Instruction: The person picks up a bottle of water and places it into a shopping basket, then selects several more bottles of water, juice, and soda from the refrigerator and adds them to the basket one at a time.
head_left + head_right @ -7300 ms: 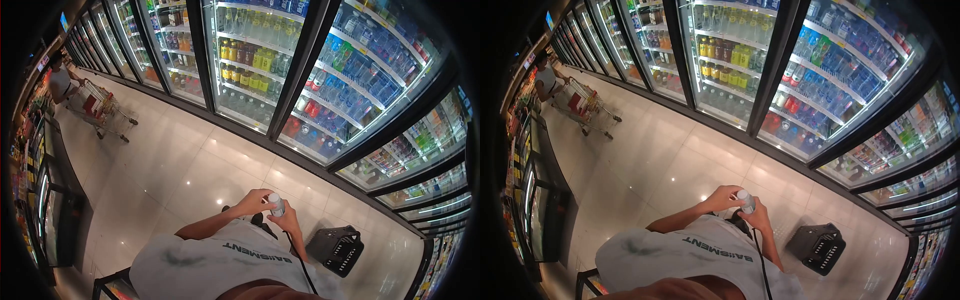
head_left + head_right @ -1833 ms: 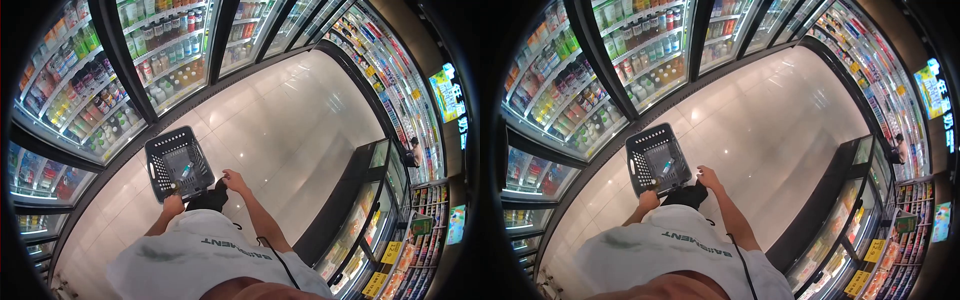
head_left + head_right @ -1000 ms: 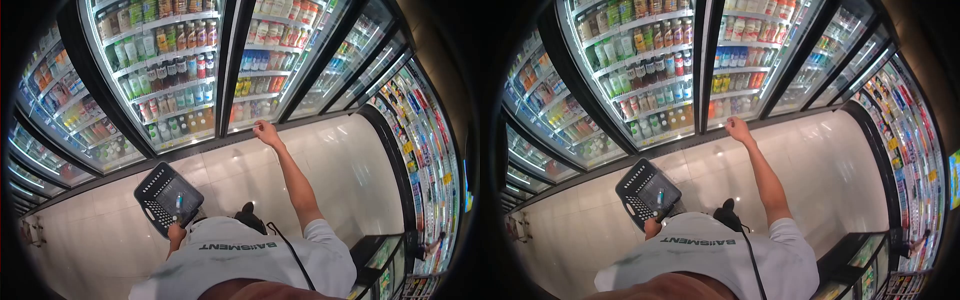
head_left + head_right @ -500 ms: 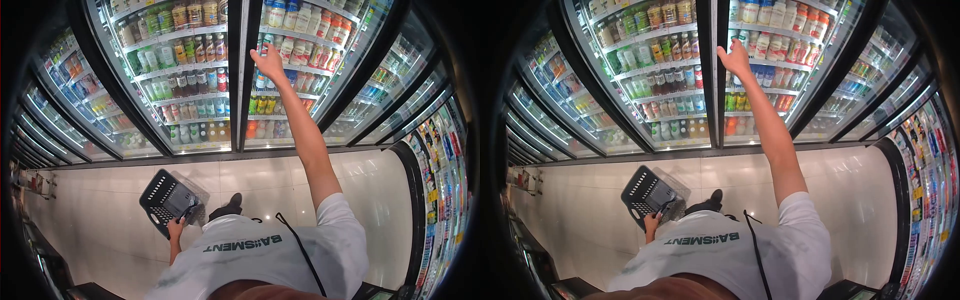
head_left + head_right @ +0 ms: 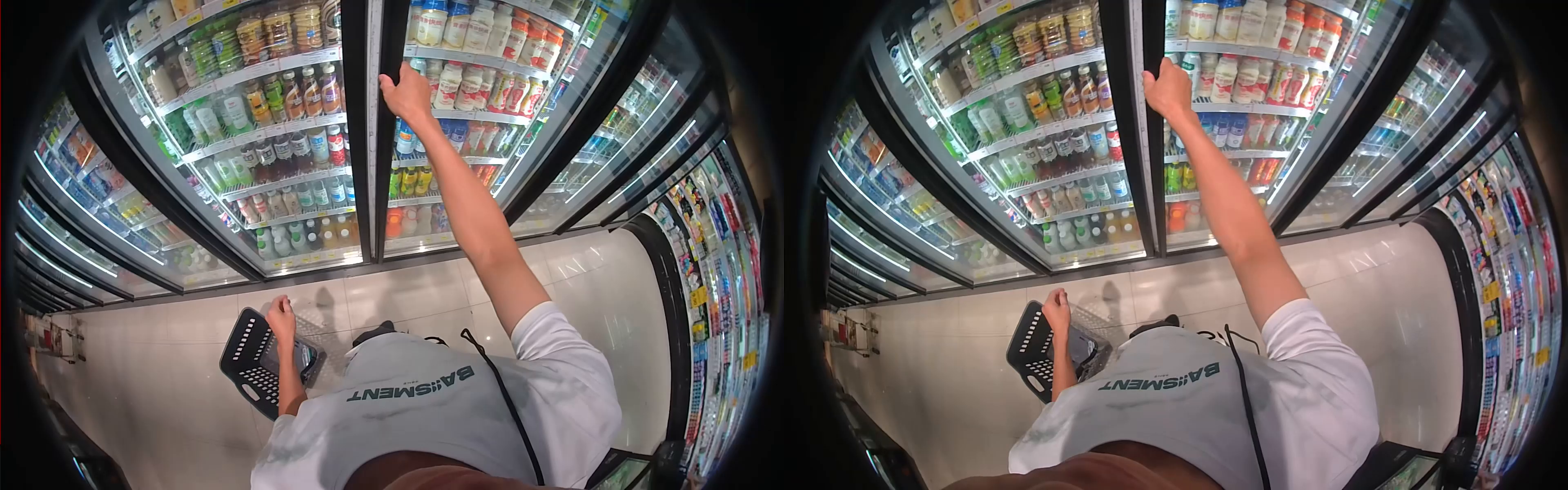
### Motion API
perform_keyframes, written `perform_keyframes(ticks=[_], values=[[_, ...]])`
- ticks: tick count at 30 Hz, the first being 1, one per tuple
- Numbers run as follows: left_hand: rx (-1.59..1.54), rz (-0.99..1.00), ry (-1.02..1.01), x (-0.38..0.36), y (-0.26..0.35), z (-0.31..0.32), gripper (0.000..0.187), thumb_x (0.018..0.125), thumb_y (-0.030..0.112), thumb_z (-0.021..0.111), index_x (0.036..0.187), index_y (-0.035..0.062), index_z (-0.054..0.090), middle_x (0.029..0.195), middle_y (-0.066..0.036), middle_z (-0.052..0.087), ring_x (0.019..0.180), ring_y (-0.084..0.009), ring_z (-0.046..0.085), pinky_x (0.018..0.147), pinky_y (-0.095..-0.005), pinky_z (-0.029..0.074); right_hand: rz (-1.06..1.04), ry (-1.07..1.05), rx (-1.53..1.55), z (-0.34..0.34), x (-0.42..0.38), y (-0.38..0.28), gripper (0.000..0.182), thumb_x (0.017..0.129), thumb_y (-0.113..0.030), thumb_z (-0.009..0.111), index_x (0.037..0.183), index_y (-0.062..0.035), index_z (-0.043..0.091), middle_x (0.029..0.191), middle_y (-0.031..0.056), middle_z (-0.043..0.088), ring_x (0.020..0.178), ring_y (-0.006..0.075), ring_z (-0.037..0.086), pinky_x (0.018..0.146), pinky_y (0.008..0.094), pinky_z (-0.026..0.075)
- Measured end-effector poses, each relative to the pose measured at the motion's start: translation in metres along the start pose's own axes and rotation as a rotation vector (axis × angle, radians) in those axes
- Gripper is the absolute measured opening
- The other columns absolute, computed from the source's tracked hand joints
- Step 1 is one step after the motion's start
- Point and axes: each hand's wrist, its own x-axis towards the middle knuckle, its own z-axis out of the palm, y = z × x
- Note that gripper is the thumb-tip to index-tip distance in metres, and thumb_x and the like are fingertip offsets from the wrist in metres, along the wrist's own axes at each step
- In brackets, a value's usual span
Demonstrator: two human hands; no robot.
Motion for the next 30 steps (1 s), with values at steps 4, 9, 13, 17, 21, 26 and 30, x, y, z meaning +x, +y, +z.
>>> perform_keyframes(ticks=[4, 9, 13, 17, 21, 26, 30], values=[[-0.097, 0.151, -0.12, 0.052, 0.089, 0.038, 0.018, 0.094, 0.011, 0.061, 0.104, -0.0011, 0.071, 0.086, -0.018, 0.073, 0.081, -0.0256, 0.073, 0.074, -0.035, 0.055, -0.04, 0.119, 0.084, -0.002, -0.021, 0.005, 0.033, 0.083, -0.024, 0.071, 0.094, 0.005, 0.061, 0.086, 0.0288, 0.066, 0.085, 0.0481, 0.064, 0.075, 0.0526, 0.051], [-0.349, 0.23, -0.285, 0.062, 0.188, 0.096, 0.018, 0.096, 0.009, 0.059, 0.105, -0.002, 0.07, 0.088, -0.01, 0.075, 0.086, -0.0156, 0.072, 0.079, -0.0286, 0.054, 0.053, 0.064, 0.358, -0.101, -0.099, -0.036, 0.023, 0.085, -0.013, 0.07, 0.093, 0.003, 0.057, 0.083, 0.0223, 0.063, 0.075, 0.0425, 0.061, 0.066, 0.046, 0.048], [-0.438, 0.287, -0.398, 0.04, 0.261, 0.126, 0.018, 0.094, 0.009, 0.06, 0.104, -0.0006, 0.071, 0.087, -0.014, 0.074, 0.083, -0.0162, 0.072, 0.075, -0.0295, 0.054, 0.182, 0.118, 0.456, -0.18, -0.168, -0.038, 0.022, 0.087, -0.012, 0.069, 0.103, 0.0017, 0.063, 0.085, 0.0123, 0.066, 0.069, 0.0211, 0.061, 0.065, 0.0335, 0.049], [-0.509, 0.426, -0.472, 0.021, 0.336, 0.146, 0.017, 0.093, 0.009, 0.061, 0.103, -0.002, 0.07, 0.089, -0.015, 0.074, 0.08, -0.0206, 0.073, 0.073, -0.0316, 0.055, 0.256, 0.189, 0.532, -0.247, -0.235, -0.028, 0.049, 0.1, -0.03, 0.059, 0.132, 0.0061, 0.05, 0.107, 0.0069, 0.062, 0.093, 0.0111, 0.057, 0.083, 0.0256, 0.045], [-0.577, 0.606, -0.393, 0.022, 0.412, 0.167, 0.017, 0.092, 0.008, 0.062, 0.104, -0.0021, 0.069, 0.089, -0.015, 0.074, 0.078, -0.0232, 0.073, 0.072, -0.033, 0.055, 0.197, 0.42, 0.544, -0.283, -0.262, -0.009, 0.054, 0.098, -0.038, 0.06, 0.125, 0.0075, 0.051, 0.103, 0.0083, 0.062, 0.09, 0.0128, 0.057, 0.08, 0.0254, 0.045], [-0.539, 0.781, -0.175, 0.081, 0.502, 0.214, 0.03, 0.086, 0.013, 0.068, 0.112, -0.0022, 0.064, 0.102, -0.019, 0.068, 0.091, -0.0321, 0.068, 0.079, -0.0407, 0.054, 0.208, 0.472, 0.596, -0.319, -0.287, 0.015, 0.063, 0.097, -0.046, 0.062, 0.124, 0.009, 0.052, 0.105, 0.0098, 0.063, 0.092, 0.014, 0.059, 0.082, 0.0264, 0.046], [-0.397, 0.812, 0.096, 0.181, 0.575, 0.259, 0.054, 0.082, 0.025, 0.072, 0.119, -0.0098, 0.054, 0.113, -0.03, 0.06, 0.108, -0.0419, 0.058, 0.094, -0.0466, 0.047, 0.19, 0.445, 0.61, -0.33, -0.289, 0.019, 0.056, 0.099, -0.043, 0.059, 0.124, 0.0074, 0.053, 0.108, 0.0091, 0.062, 0.096, 0.0137, 0.058, 0.086, 0.0269, 0.045]])
